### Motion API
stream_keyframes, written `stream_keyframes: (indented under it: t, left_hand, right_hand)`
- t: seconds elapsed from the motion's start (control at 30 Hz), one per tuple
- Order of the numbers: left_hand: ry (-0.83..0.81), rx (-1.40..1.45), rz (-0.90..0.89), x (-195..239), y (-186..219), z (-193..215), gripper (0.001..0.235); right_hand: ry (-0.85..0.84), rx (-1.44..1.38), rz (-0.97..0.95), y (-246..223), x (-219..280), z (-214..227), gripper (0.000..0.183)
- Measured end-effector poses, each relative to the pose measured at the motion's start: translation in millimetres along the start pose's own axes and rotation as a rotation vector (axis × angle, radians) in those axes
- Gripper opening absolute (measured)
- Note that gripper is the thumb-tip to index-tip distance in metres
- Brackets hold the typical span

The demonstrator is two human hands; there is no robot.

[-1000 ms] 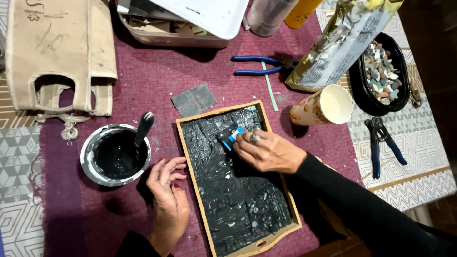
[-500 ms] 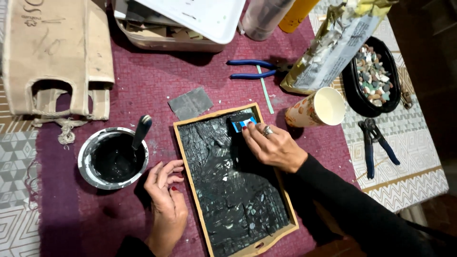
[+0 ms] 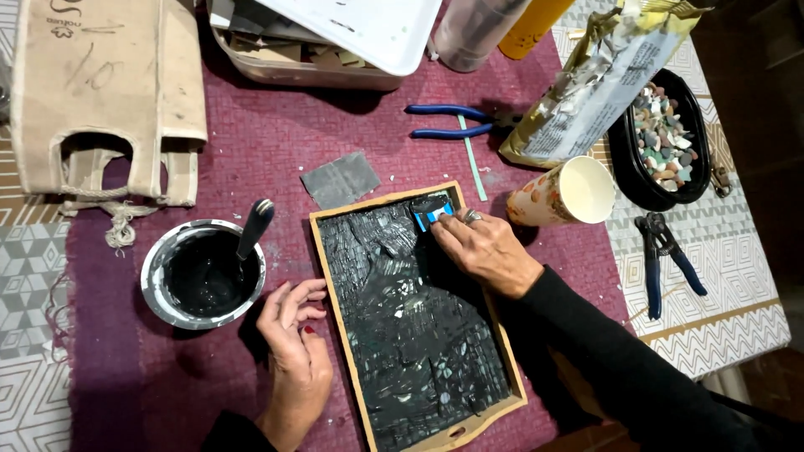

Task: Applying a layer of black coating to the base of a wooden tray using a brush and a small blue scraper.

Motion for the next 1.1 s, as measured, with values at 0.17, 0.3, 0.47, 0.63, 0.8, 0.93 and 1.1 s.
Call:
stream_keyframes:
  t: [0.17, 0.3, 0.47, 0.63, 0.8, 0.93, 1.1]
  left_hand:
    - [-0.007, 0.020, 0.012, 0.3, -1.9, 0.0, 0.075]
    - [-0.015, 0.016, -0.004, -0.9, 0.2, -0.6, 0.074]
    - [-0.016, 0.011, 0.001, 0.2, 0.2, -0.2, 0.075]
    - [-0.022, 0.054, 0.024, -0.5, -2.0, 0.1, 0.072]
    - [-0.052, -0.084, 0.008, -4.1, 13.6, 0.4, 0.066]
    - [-0.062, -0.076, 0.052, -5.4, 14.7, -0.9, 0.068]
    - [-0.099, -0.273, -0.044, -13.0, 31.5, -6.0, 0.075]
  right_hand:
    - [0.009, -0.033, 0.007, -7.8, 5.2, 4.5, 0.021]
    - [-0.004, -0.089, 0.012, -18.3, 17.8, 2.6, 0.021]
    - [0.090, -0.071, -0.034, -30.5, 21.3, 48.5, 0.021]
    - [0.320, -0.173, -0.347, -18.7, 34.4, 112.7, 0.017]
    - [0.706, -1.008, -1.169, -19.0, 127.3, 84.6, 0.020]
    - [0.771, -1.160, -1.360, -60.4, 177.0, 61.7, 0.017]
    - [1.102, -1.412, -1.564, -123.7, 248.6, 30.5, 0.008]
Point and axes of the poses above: each hand's wrist, its own x-axis away from the middle knuckle, its own z-axis out of the back of the hand, y = z × x, the point moved 9 cm from there along -x, towards the middle knuckle, and after that the axes turned 6 degrees about z, right-handed, at the moved point
